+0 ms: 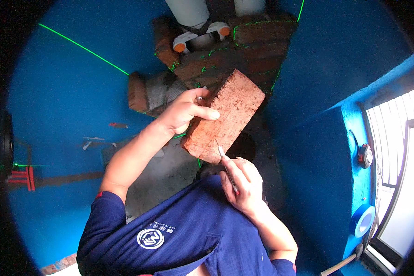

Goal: The person builds a brick structure by applying mortar with a trowel, placing bricks, and marking a white pipe with a red marker.

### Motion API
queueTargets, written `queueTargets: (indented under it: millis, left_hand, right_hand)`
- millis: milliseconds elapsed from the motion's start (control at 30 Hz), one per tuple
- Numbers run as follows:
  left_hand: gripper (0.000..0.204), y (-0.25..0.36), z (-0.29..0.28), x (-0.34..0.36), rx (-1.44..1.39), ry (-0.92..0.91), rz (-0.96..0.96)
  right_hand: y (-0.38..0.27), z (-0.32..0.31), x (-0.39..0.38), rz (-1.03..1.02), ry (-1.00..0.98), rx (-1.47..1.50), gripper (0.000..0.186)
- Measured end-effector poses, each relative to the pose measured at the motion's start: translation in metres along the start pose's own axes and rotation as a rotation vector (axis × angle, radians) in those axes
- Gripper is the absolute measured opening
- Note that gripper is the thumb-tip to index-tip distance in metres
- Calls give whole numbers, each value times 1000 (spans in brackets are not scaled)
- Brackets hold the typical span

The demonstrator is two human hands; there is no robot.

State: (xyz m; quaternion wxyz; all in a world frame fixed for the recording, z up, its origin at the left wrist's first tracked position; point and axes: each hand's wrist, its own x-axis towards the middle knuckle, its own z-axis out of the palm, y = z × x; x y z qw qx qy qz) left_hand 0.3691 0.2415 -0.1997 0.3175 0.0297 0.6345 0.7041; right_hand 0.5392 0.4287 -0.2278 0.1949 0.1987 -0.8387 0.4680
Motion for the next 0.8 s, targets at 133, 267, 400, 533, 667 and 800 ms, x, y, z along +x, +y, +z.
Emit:
queueTargets:
  millis: [133, 267, 400, 533, 667, 800]
  left_hand:
    - [40, -3, 0, 0, -38, 8, 18]
    - [39, -8, 1, 3, -15, 31, 56]
    - [39, -7, 8, 3, 16, 86, 32]
    - [37, -7, 2, 5, -37, 25, 19]
    - [40, -7, 5, 5, -5, 34, 31]
    - [42, -6, 5, 3, 30, 40, 24]
  right_hand:
    - [-2, 4, 2, -27, -10, -38, 38]
    - [-3, 5, -2, 44, -23, -13, 38]
    - [-4, 3, -3, 42, -47, -45, 40]
    - [-2, 5, 2, -15, -60, -71, 41]
    - [1, 6, -4, -67, -38, -44, 39]
    - [-1, 5, -10, -85, -76, -15, 38]
